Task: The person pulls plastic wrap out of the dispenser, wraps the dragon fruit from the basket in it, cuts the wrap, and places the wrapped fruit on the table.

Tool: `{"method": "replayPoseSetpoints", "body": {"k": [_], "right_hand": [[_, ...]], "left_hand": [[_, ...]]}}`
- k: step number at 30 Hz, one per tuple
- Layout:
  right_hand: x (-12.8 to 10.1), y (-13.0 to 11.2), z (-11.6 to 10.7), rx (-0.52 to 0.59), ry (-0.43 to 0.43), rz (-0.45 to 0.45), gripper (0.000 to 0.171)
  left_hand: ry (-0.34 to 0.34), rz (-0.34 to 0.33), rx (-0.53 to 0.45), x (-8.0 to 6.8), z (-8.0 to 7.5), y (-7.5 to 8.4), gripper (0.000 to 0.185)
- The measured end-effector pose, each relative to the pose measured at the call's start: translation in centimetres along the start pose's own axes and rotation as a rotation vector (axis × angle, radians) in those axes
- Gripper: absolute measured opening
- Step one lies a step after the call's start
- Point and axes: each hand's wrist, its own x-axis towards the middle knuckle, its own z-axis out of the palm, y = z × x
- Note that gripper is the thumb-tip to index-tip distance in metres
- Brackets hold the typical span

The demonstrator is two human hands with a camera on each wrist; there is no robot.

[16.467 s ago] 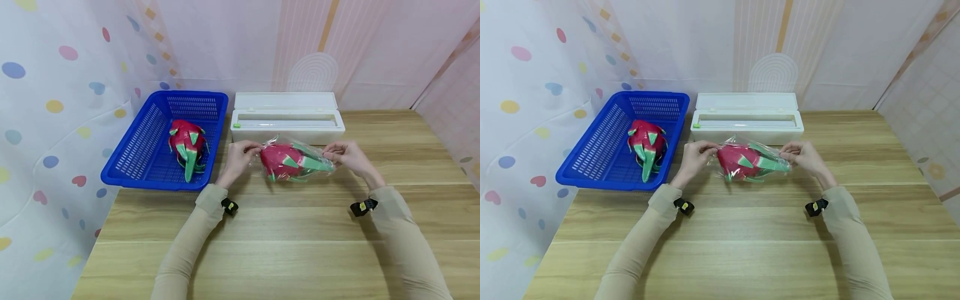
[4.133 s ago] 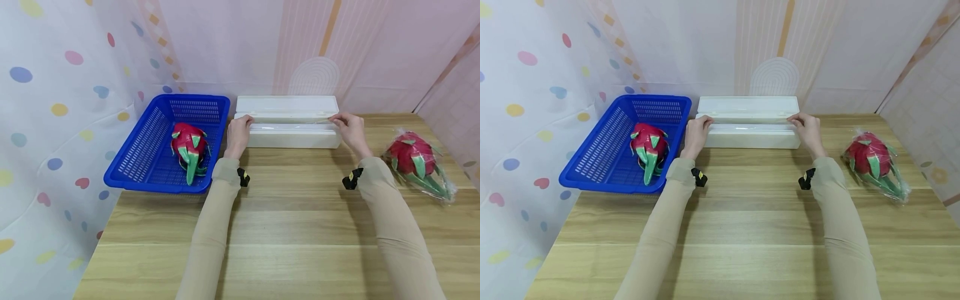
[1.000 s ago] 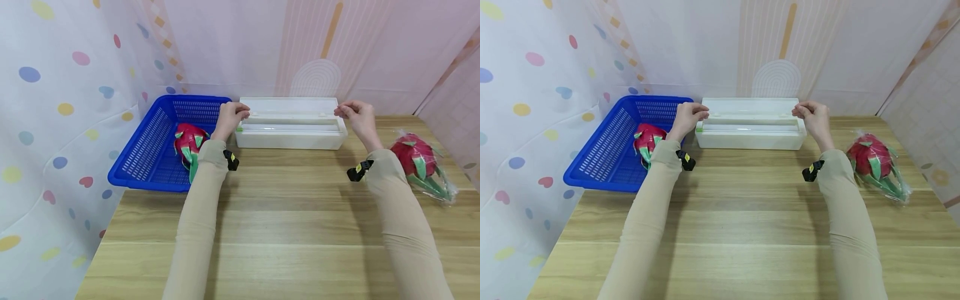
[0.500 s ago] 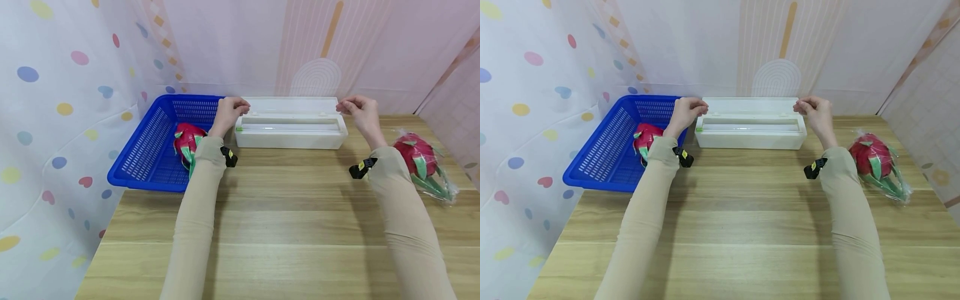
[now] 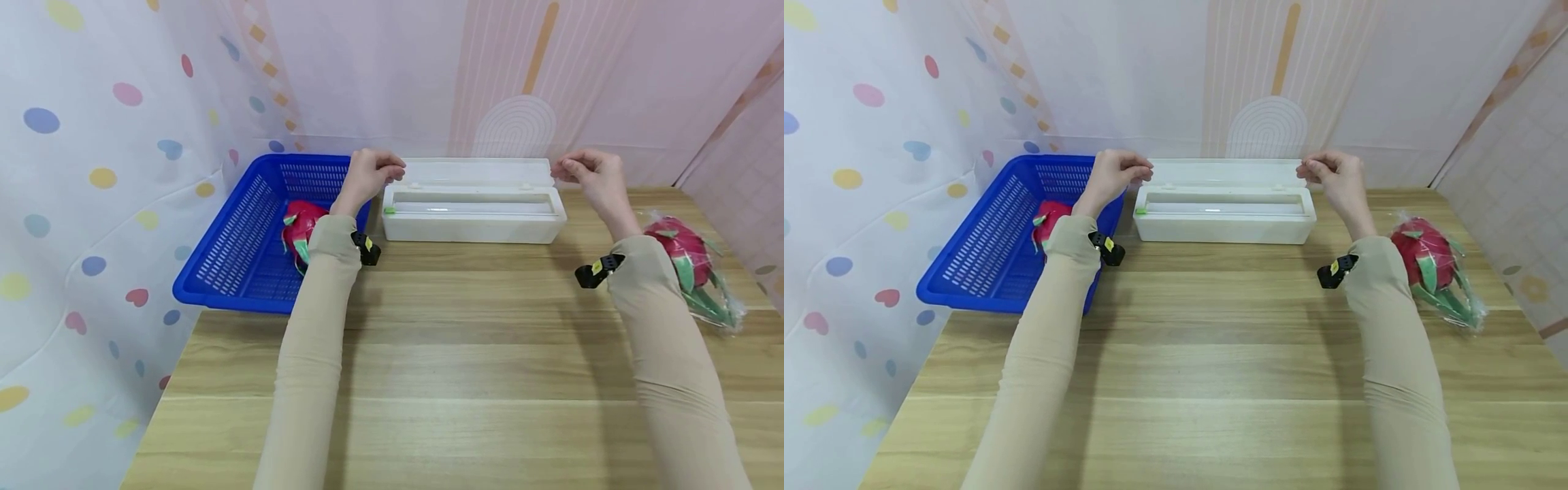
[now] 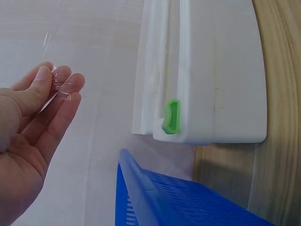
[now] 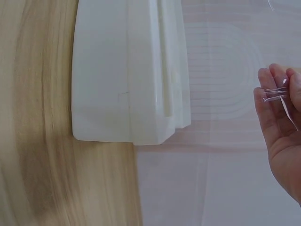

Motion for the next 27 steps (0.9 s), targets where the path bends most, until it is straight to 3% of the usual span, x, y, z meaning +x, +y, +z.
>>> {"method": "replayPoseSetpoints", "body": {"k": [27], "right_hand": [[0.2,-2.2,-0.9,0.067,0.017,-0.042,0.015]], "left_hand": [[0.027,0.049,0.030,0.7,-1.4,1.9,0.020]]}}
